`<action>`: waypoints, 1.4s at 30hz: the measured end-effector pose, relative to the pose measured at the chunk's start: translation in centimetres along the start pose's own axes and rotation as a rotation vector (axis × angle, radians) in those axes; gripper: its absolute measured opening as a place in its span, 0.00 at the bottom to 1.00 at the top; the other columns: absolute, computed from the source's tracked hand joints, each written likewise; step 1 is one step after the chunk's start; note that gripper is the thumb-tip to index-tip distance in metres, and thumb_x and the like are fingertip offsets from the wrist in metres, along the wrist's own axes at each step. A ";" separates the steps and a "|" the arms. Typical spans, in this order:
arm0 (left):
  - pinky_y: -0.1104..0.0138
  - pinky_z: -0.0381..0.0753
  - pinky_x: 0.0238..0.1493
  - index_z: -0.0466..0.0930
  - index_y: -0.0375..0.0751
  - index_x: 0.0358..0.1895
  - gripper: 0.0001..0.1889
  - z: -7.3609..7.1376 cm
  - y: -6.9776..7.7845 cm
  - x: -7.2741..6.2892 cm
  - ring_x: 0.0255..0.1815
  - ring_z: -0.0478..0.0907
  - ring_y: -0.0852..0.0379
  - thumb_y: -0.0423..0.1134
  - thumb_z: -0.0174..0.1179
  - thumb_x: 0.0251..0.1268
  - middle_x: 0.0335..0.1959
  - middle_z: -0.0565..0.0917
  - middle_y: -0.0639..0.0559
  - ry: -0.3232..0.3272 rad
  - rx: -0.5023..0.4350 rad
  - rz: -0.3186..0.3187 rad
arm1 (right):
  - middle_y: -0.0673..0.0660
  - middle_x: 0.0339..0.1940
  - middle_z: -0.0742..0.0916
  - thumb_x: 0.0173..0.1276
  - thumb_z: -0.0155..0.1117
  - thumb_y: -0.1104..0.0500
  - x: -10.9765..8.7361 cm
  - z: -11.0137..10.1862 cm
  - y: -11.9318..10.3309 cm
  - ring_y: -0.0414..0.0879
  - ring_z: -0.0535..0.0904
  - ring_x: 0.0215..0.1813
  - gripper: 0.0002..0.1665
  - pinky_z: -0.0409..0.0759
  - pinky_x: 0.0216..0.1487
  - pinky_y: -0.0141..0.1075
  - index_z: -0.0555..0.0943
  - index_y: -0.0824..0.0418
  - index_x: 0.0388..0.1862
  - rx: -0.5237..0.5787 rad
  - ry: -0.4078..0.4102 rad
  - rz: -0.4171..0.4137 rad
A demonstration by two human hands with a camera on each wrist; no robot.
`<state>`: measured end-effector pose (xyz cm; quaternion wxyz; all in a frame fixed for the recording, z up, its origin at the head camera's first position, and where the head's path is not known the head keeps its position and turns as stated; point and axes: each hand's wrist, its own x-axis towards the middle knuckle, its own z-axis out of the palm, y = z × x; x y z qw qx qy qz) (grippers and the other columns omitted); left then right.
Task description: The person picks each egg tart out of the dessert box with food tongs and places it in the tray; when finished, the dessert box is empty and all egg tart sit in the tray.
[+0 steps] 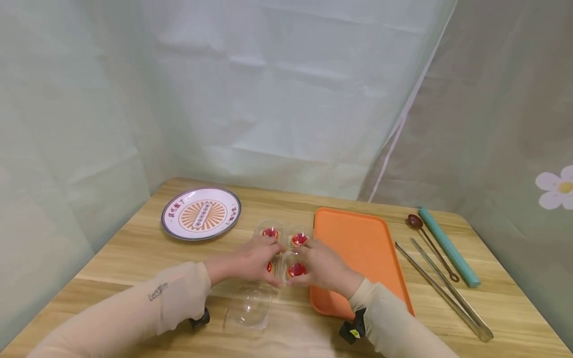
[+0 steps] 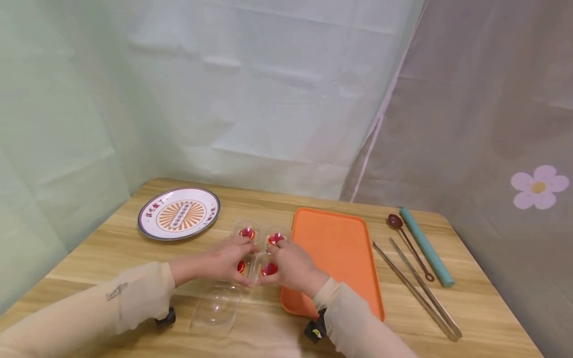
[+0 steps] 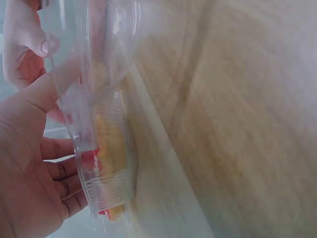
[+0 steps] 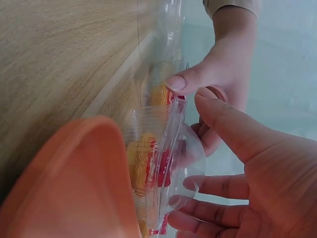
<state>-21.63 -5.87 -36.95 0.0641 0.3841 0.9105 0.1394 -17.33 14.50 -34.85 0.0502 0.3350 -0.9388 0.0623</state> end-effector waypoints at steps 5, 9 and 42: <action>0.56 0.70 0.63 0.76 0.40 0.58 0.40 0.3 0.3 0.1 0.56 0.71 0.51 0.62 0.72 0.42 0.51 0.79 0.49 0.011 0.014 -0.017 | 0.55 0.52 0.84 0.49 0.73 0.35 0.0 0.4 -0.2 0.51 0.78 0.54 0.37 0.81 0.53 0.44 0.82 0.58 0.51 0.007 -0.008 0.055; 0.55 0.70 0.63 0.76 0.38 0.56 0.40 0.5 0.3 0.1 0.56 0.72 0.51 0.62 0.72 0.41 0.50 0.79 0.48 0.031 0.025 -0.005 | 0.57 0.55 0.84 0.49 0.73 0.35 0.1 0.6 -0.2 0.53 0.77 0.59 0.41 0.77 0.61 0.47 0.80 0.60 0.56 0.016 -0.012 0.060; 0.56 0.72 0.60 0.75 0.42 0.57 0.40 0.9 0.2 -0.2 0.55 0.73 0.54 0.62 0.72 0.41 0.49 0.79 0.52 0.056 -0.017 -0.006 | 0.59 0.58 0.79 0.46 0.77 0.40 -0.8 0.0 0.3 0.51 0.76 0.51 0.48 0.83 0.41 0.43 0.71 0.52 0.66 0.093 0.066 0.106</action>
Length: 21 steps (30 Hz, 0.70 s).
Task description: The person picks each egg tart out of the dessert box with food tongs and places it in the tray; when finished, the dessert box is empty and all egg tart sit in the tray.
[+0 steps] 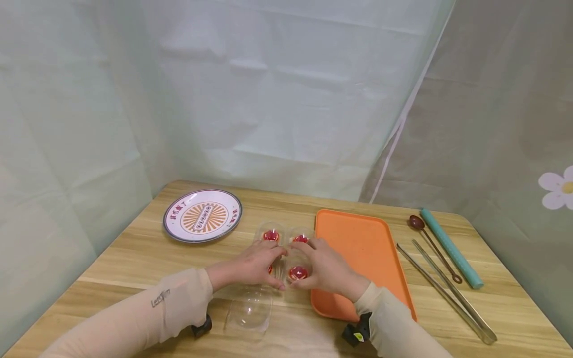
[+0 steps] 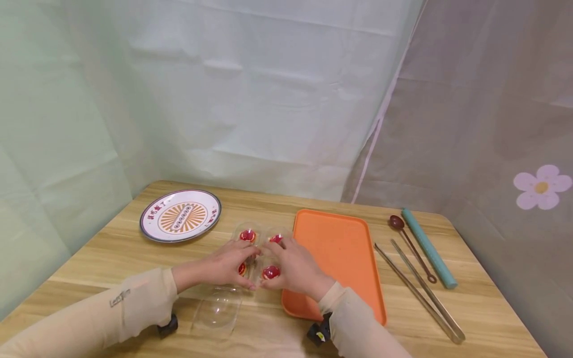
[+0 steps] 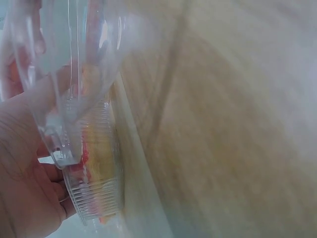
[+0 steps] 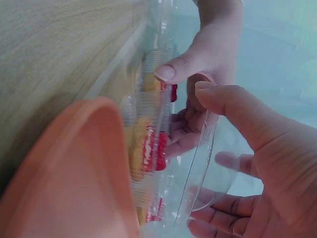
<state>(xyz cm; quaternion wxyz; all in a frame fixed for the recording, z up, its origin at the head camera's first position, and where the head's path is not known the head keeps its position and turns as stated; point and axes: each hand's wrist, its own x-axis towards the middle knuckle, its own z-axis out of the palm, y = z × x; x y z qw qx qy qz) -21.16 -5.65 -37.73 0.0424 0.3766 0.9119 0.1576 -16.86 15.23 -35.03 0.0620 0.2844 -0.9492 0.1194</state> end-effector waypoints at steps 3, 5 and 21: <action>0.56 0.72 0.60 0.75 0.44 0.58 0.40 0.0 0.0 0.0 0.55 0.72 0.53 0.62 0.72 0.41 0.49 0.78 0.52 -0.003 0.001 -0.004 | 0.57 0.56 0.78 0.45 0.77 0.40 -0.3 -0.4 0.0 0.47 0.76 0.47 0.49 0.81 0.36 0.39 0.70 0.50 0.67 -0.006 0.051 -0.015; 0.56 0.72 0.60 0.75 0.45 0.59 0.40 0.0 0.1 -0.1 0.55 0.72 0.53 0.62 0.72 0.42 0.49 0.78 0.53 -0.005 -0.002 -0.009 | 0.56 0.54 0.78 0.45 0.77 0.40 -0.6 -0.6 -0.1 0.45 0.75 0.45 0.49 0.79 0.34 0.37 0.70 0.49 0.67 -0.003 0.081 -0.030; 0.47 0.64 0.69 0.72 0.45 0.63 0.41 -1.4 0.6 -0.9 0.65 0.67 0.45 0.59 0.72 0.44 0.62 0.74 0.46 0.064 -0.072 0.030 | 0.52 0.48 0.79 0.44 0.78 0.40 -2.3 -1.3 0.0 0.45 0.78 0.43 0.48 0.81 0.37 0.33 0.71 0.55 0.63 0.083 0.293 -0.081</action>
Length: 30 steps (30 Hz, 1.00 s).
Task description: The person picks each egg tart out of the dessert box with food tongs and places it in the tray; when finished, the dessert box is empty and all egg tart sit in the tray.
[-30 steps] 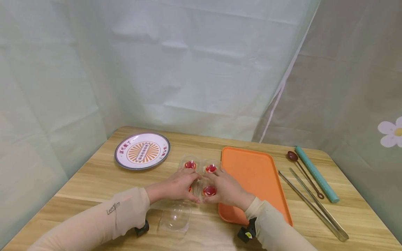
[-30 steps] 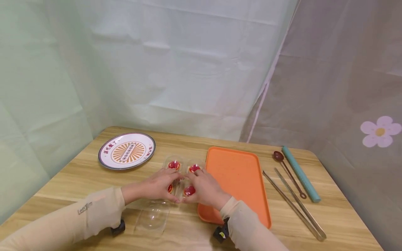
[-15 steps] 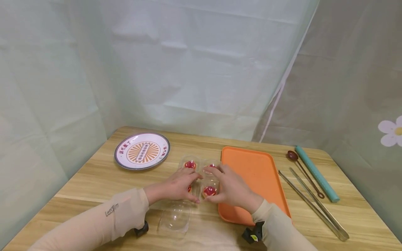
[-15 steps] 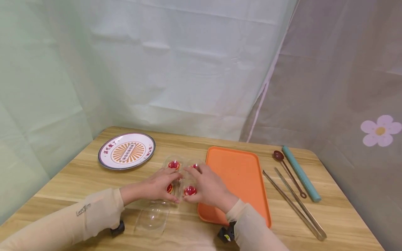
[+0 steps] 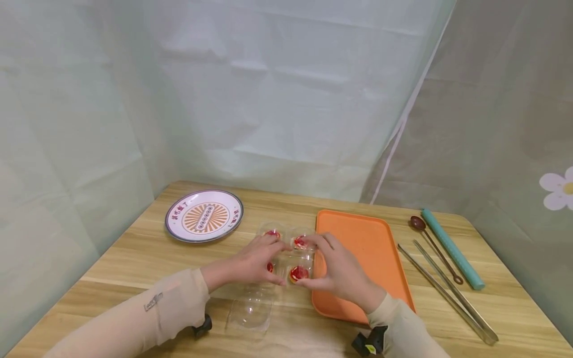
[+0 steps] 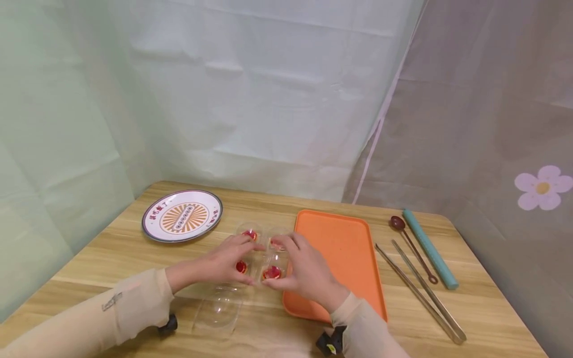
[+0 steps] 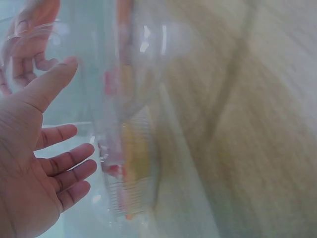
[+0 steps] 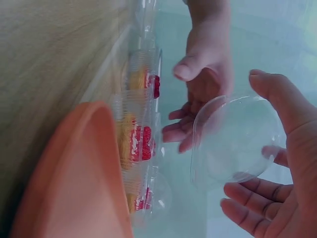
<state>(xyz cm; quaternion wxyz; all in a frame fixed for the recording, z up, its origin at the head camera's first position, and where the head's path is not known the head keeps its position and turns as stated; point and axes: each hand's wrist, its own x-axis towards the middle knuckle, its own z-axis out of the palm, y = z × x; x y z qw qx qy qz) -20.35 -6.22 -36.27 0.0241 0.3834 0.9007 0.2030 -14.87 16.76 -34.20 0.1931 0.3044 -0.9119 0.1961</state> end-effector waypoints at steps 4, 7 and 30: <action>0.45 0.63 0.70 0.71 0.47 0.64 0.40 -0.4 0.4 -0.4 0.68 0.65 0.43 0.58 0.72 0.45 0.64 0.73 0.45 0.006 -0.036 0.001 | 0.52 0.48 0.80 0.43 0.79 0.40 -0.4 0.1 0.0 0.45 0.78 0.46 0.50 0.80 0.39 0.32 0.69 0.57 0.62 0.033 0.034 0.017; 0.45 0.64 0.70 0.70 0.48 0.65 0.41 -0.6 0.7 -0.7 0.67 0.66 0.44 0.58 0.73 0.45 0.63 0.73 0.46 0.019 -0.052 0.010 | 0.51 0.50 0.81 0.42 0.80 0.42 -0.5 0.1 0.0 0.44 0.77 0.48 0.51 0.81 0.41 0.34 0.69 0.58 0.63 0.082 0.040 0.045; 0.50 0.75 0.60 0.66 0.43 0.68 0.46 -0.9 3.2 -1.9 0.57 0.74 0.52 0.54 0.75 0.43 0.56 0.78 0.49 0.093 -0.212 0.037 | 0.56 0.54 0.82 0.42 0.81 0.62 -1.9 0.6 -0.2 0.48 0.79 0.47 0.49 0.79 0.37 0.32 0.65 0.59 0.62 0.440 0.162 0.061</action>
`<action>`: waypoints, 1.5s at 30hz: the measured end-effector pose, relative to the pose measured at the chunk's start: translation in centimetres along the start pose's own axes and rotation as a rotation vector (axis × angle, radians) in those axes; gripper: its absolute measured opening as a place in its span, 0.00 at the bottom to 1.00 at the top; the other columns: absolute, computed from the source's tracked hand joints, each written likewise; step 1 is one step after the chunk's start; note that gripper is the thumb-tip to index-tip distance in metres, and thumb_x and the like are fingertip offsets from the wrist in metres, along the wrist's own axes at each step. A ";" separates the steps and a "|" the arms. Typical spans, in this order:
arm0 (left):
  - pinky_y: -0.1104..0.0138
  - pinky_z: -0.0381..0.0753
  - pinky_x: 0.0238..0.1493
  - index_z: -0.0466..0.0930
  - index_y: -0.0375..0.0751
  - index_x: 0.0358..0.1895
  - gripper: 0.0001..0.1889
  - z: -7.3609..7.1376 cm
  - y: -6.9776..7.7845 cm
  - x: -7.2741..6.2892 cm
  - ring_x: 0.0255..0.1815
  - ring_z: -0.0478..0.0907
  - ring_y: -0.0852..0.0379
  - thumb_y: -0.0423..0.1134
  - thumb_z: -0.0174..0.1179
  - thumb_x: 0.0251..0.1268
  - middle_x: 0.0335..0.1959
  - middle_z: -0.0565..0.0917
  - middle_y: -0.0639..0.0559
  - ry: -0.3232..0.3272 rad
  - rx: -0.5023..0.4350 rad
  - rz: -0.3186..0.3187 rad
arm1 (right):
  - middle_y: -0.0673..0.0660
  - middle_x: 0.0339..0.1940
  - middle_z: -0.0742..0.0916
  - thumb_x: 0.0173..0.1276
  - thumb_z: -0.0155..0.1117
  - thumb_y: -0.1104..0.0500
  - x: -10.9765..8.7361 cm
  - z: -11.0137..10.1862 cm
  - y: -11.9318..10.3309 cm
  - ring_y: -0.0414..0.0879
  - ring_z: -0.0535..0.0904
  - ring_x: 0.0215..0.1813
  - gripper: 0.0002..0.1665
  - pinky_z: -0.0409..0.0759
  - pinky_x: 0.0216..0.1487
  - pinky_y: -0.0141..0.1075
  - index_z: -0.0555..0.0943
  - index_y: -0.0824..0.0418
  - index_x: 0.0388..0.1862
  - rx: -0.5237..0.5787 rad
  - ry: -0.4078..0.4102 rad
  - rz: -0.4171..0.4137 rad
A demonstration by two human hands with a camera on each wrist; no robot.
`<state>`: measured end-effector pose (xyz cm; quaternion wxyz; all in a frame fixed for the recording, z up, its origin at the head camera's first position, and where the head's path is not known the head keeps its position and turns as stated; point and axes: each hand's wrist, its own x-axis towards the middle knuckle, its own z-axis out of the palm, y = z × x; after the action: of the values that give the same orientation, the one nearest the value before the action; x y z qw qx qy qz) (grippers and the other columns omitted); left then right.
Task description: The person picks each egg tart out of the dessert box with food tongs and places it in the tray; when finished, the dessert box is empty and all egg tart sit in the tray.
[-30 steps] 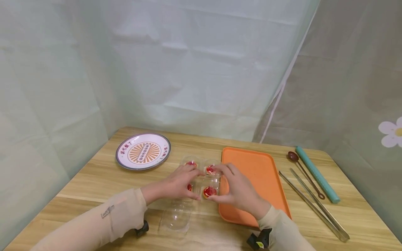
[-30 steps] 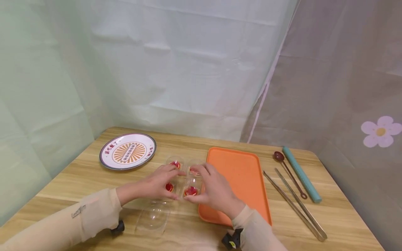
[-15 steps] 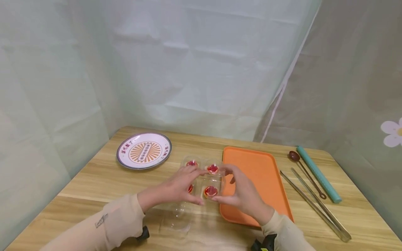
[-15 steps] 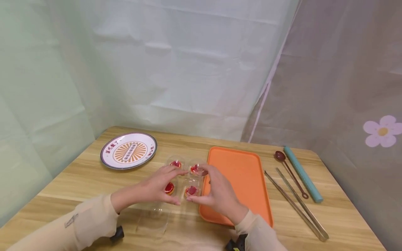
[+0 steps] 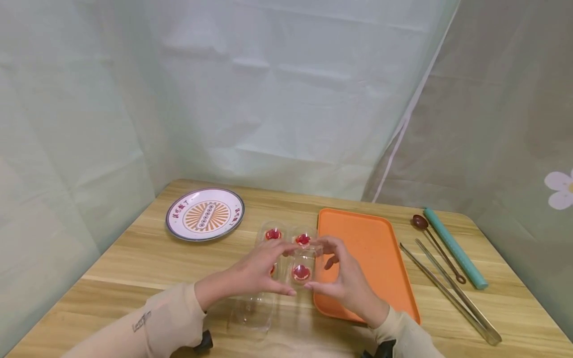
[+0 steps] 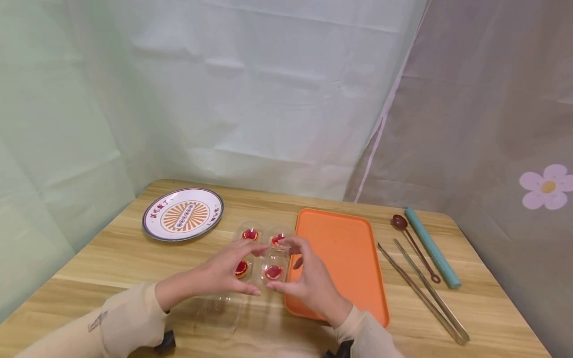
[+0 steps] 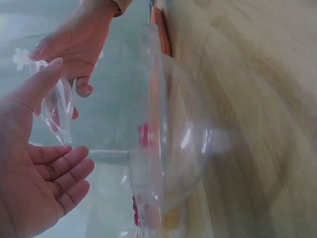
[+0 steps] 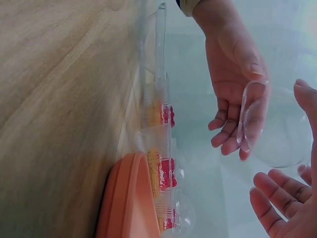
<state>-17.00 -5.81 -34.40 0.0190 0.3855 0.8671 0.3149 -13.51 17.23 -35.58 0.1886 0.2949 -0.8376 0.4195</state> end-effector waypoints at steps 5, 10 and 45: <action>0.54 0.78 0.58 0.67 0.42 0.66 0.44 0.0 0.0 -0.2 0.56 0.74 0.55 0.53 0.74 0.44 0.54 0.78 0.51 0.024 -0.062 -0.024 | 0.57 0.55 0.82 0.43 0.80 0.63 -0.2 -0.3 0.0 0.42 0.77 0.49 0.49 0.80 0.37 0.33 0.66 0.57 0.64 0.023 0.007 -0.018; 0.56 0.78 0.57 0.70 0.40 0.61 0.41 -0.2 0.1 -0.4 0.54 0.75 0.55 0.54 0.74 0.43 0.52 0.79 0.53 0.030 -0.018 -0.009 | 0.60 0.55 0.81 0.43 0.79 0.62 -0.4 -0.6 0.1 0.46 0.78 0.49 0.48 0.81 0.35 0.32 0.67 0.62 0.64 0.059 -0.009 -0.078; 0.68 0.73 0.52 0.77 0.45 0.52 0.39 2.1 0.9 -3.3 0.47 0.65 0.62 0.68 0.70 0.38 0.43 0.72 0.60 -0.090 0.339 0.121 | 0.43 0.50 0.78 0.40 0.74 0.28 -4.2 0.4 -0.3 0.36 0.72 0.53 0.48 0.78 0.57 0.35 0.78 0.55 0.54 -0.462 -0.325 -0.066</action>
<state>-13.50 -6.48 -36.23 -0.0266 0.4483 0.8813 0.1471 -10.19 18.13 -37.99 0.1277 0.3347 -0.9201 0.1584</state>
